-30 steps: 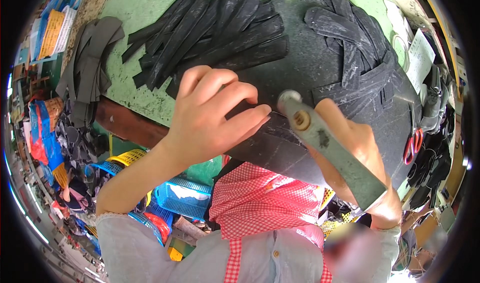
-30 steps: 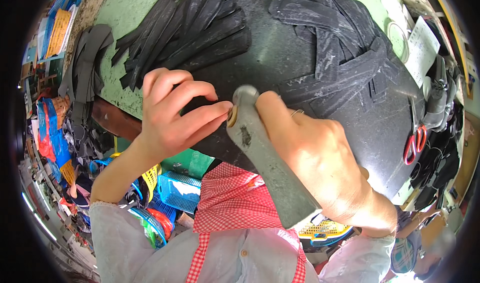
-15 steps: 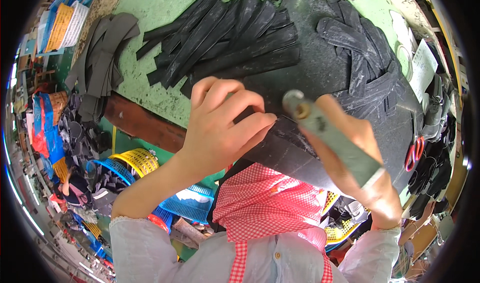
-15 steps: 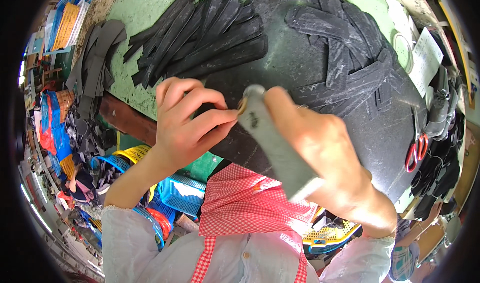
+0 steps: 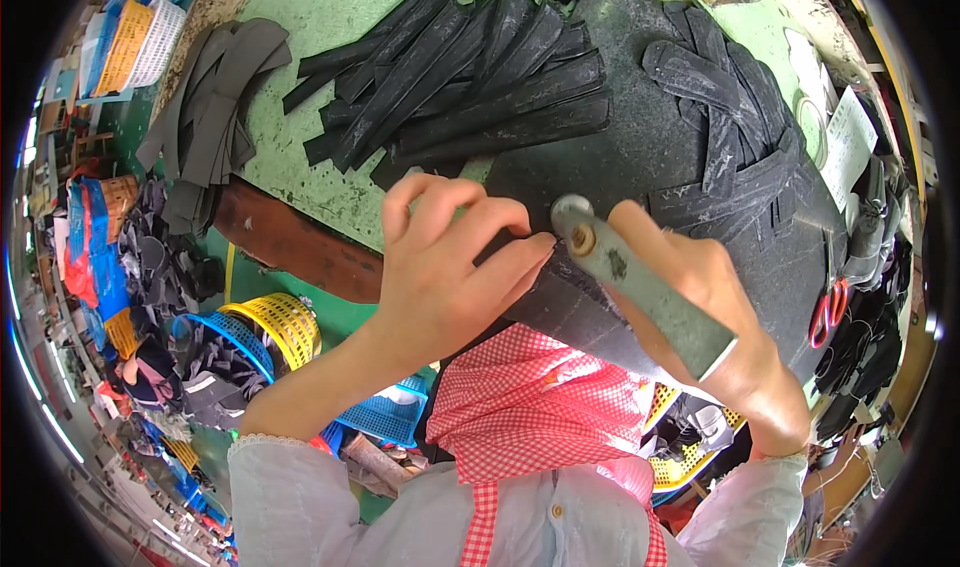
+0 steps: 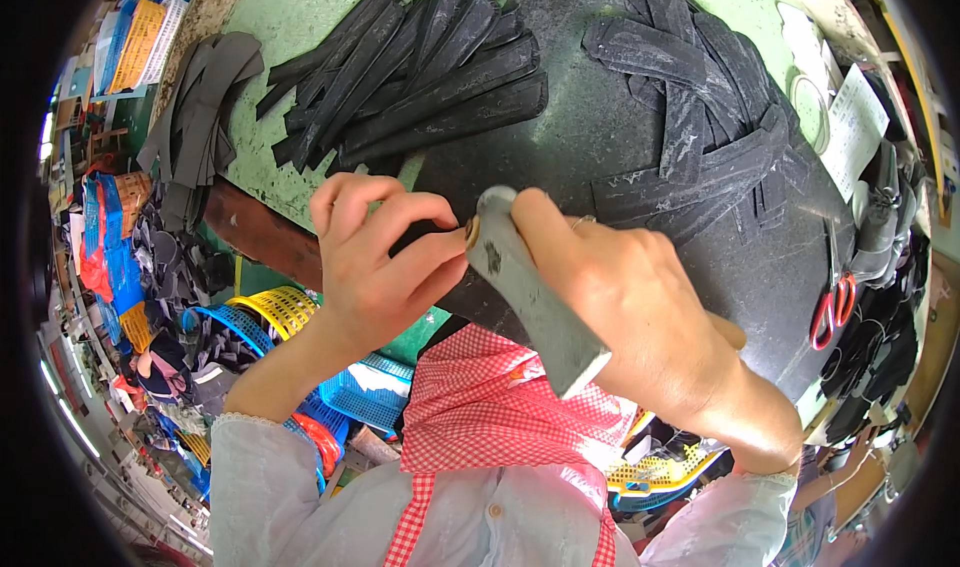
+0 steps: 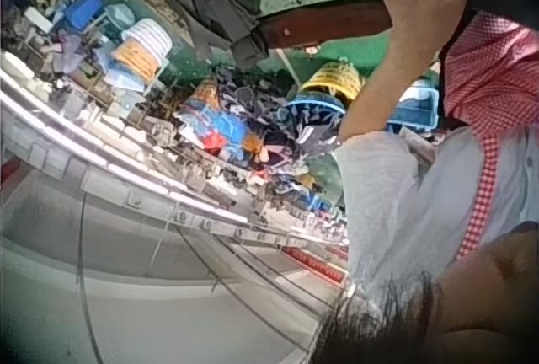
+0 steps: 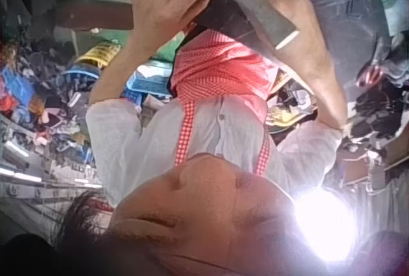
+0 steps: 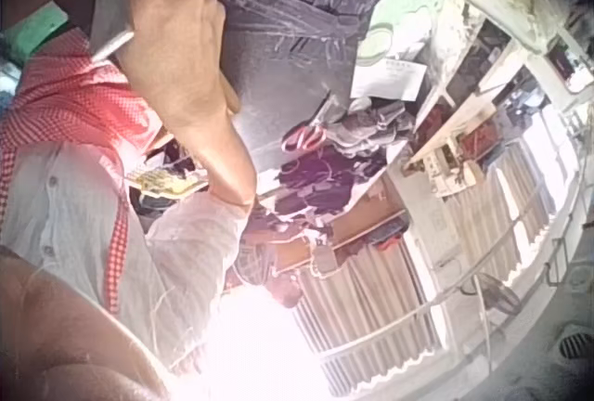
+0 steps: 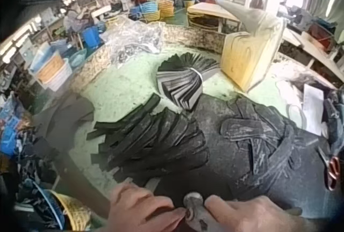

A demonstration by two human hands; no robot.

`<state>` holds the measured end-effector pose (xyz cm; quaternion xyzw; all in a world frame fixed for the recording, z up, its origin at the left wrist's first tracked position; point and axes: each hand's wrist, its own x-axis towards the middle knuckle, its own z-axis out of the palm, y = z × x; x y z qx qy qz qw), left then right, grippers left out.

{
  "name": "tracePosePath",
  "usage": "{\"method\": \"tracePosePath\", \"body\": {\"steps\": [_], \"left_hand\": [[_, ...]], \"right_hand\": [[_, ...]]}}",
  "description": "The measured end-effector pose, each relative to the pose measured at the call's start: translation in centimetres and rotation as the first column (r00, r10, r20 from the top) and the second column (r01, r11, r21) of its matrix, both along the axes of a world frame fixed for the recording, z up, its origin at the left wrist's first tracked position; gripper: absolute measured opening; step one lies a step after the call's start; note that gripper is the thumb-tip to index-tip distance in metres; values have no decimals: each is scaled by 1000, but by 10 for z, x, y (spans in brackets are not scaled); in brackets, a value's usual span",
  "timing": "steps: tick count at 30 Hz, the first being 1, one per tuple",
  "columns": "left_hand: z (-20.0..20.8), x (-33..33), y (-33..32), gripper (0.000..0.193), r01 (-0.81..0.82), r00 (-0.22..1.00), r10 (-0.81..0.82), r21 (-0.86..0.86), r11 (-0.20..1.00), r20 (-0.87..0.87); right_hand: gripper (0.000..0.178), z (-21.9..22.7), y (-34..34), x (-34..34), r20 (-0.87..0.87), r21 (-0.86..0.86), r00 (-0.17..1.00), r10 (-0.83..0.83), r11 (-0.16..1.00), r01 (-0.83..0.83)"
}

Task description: Flattening the edges of leather strips using a hammer on a workbench.

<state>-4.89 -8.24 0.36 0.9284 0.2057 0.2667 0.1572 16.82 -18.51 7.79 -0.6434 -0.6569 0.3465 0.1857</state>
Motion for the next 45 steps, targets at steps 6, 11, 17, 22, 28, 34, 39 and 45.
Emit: {"method": "tracePosePath", "body": {"steps": [6,11,17,22,28,34,39,45], "left_hand": [[4,-2,0,30,33,999,-32,45,998,-38],[-11,-8,3,28,-71,997,76,-109,991,34],[0,-6,-9,26,-87,996,87,22,996,19],[-9,-12,-6,24,-117,991,126,-142,983,54],[-5,-14,-18,22,-101,995,100,40,994,15],[-2,-16,-64,39,134,991,-127,-266,955,43],[-11,-11,-94,59,127,991,-131,-158,979,-10],[-15,35,-77,38,122,992,-121,-156,980,14]], "right_hand": [[28,4,-8,-13,205,37,978,49,998,-58],[33,4,-1,-5,73,-21,997,30,999,-28],[32,5,-4,0,74,37,993,90,995,-93],[27,2,-2,-3,27,-13,999,41,999,-41],[26,4,-5,-6,112,27,987,115,993,-119],[28,8,5,-10,117,-21,984,134,991,-133],[24,7,1,-14,2,-3,996,88,996,-88],[22,1,-24,14,-132,316,990,-44,945,84]]}}
